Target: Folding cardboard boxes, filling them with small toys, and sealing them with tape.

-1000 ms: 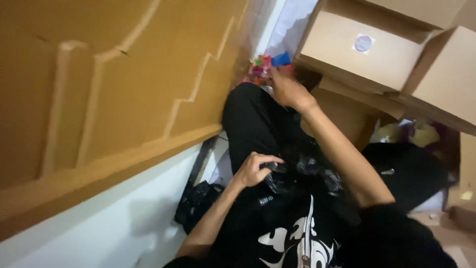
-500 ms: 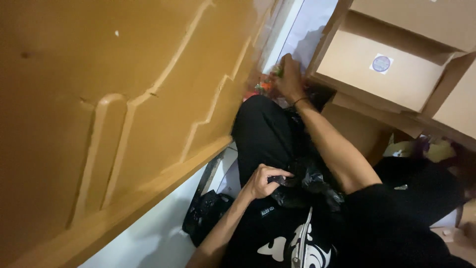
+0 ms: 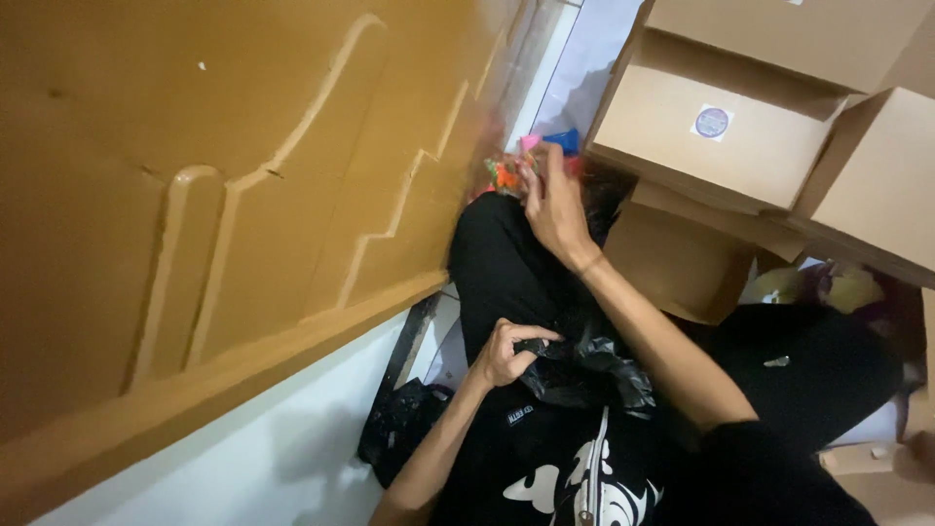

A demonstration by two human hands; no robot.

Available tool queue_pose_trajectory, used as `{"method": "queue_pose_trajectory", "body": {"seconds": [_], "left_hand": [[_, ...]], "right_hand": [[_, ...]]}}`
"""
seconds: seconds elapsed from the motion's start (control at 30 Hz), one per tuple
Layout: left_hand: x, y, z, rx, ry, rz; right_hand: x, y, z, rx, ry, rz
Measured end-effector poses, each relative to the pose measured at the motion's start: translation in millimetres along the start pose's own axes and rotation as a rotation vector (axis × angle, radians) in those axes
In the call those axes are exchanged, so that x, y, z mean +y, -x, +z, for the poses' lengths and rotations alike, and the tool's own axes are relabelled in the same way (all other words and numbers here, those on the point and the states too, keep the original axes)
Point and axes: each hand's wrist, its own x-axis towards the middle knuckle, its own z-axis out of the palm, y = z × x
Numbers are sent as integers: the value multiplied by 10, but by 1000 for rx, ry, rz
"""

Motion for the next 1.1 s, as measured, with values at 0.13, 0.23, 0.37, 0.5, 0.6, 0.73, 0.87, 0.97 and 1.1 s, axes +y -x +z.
{"method": "queue_pose_trajectory", "body": {"seconds": [0.13,0.23,0.37,0.5,0.6,0.73,0.87,0.97,1.1], "left_hand": [[167,-9,26,-10,52,-10],[372,-60,118,0,261,-55],[934,-317,329,71,252,-17],[924,-596,702,66,-25,119],[1569,-891,1092,90,-82,152],[1692,-1076,1362,74,-49,135],[1887,-1111,1538,93,-85,165],[1920,-1129,1631,118,-150,153],[1967,-1142,1612,153,-225,100]], "right_hand": [[49,445,-305,81,-520,-5],[-30,830,-833,133,-576,113],[-268,1315,-1614,221,-447,196],[-370,1715,-2157,319,-277,166],[-42,1882,-2345,245,-255,107],[-249,1901,-2653,364,-424,150],[95,2031,-2923,406,-543,101],[139,2134,-3109,281,-645,78],[386,2244,-3249,142,-687,141]]}}
